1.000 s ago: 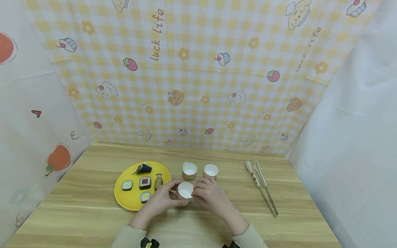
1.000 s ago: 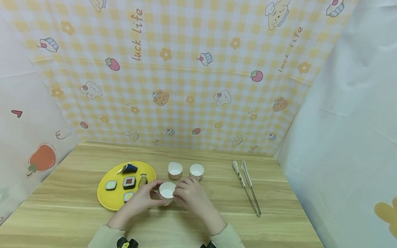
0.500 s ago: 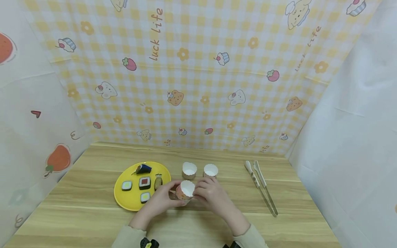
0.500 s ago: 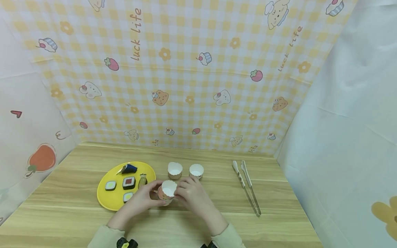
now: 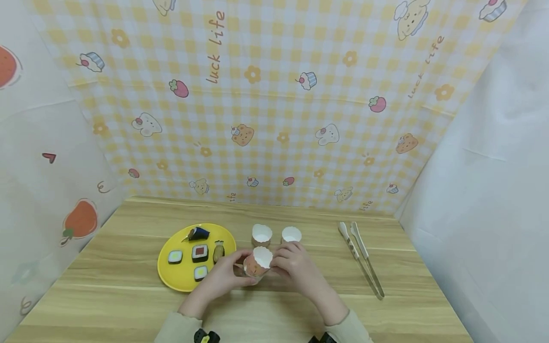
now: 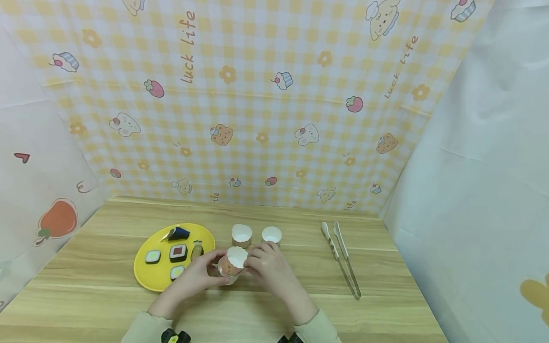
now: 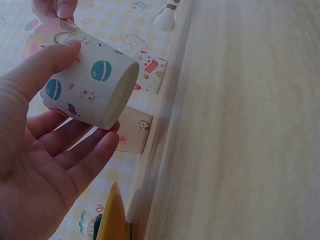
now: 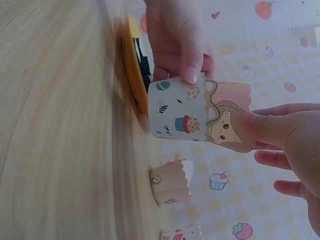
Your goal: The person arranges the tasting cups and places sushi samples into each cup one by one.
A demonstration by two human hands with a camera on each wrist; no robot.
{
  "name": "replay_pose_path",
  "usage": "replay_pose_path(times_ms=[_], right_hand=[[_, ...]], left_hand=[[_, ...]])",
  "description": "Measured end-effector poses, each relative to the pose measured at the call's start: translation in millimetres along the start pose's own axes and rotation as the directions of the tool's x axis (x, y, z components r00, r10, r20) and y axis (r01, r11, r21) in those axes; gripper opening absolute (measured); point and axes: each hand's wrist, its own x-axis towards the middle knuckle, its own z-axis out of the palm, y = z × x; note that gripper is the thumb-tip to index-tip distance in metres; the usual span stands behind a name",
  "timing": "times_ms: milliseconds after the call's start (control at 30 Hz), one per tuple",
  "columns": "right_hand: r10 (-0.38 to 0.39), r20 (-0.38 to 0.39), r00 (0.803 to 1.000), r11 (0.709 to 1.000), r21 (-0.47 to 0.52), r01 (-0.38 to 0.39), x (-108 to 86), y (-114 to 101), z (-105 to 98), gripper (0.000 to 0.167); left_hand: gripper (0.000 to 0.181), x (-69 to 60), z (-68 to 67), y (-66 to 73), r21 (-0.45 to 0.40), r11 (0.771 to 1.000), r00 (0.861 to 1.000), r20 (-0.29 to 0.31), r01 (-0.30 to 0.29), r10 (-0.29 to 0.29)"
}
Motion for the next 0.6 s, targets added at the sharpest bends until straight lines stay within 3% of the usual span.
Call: replay_pose_path(times_ms=[300,500,600], right_hand=[[0.022,-0.019,1.000,0.999,0.028,-0.021,0.1,1.8,-7.2,0.018],[-0.018,-0.063,0.998,1.000,-0.001,0.018,3.5,6.5,-11.7,0.007],[-0.032,-0.067,0.997,0.999,-0.015,0.031,4.2,9.0,-15.1,0.012]], left_hand=[[0.063,0.4,0.2,-0.1,0.007,1.000,1.000,0.004,0.002,-0.002],[0.062,0.7,0.0,0.6,0.017,1.000,1.000,0.004,0.014,-0.014],[0.061,0.6,-0.1,0.0,0.022,1.000,1.000,0.006,0.016,-0.017]])
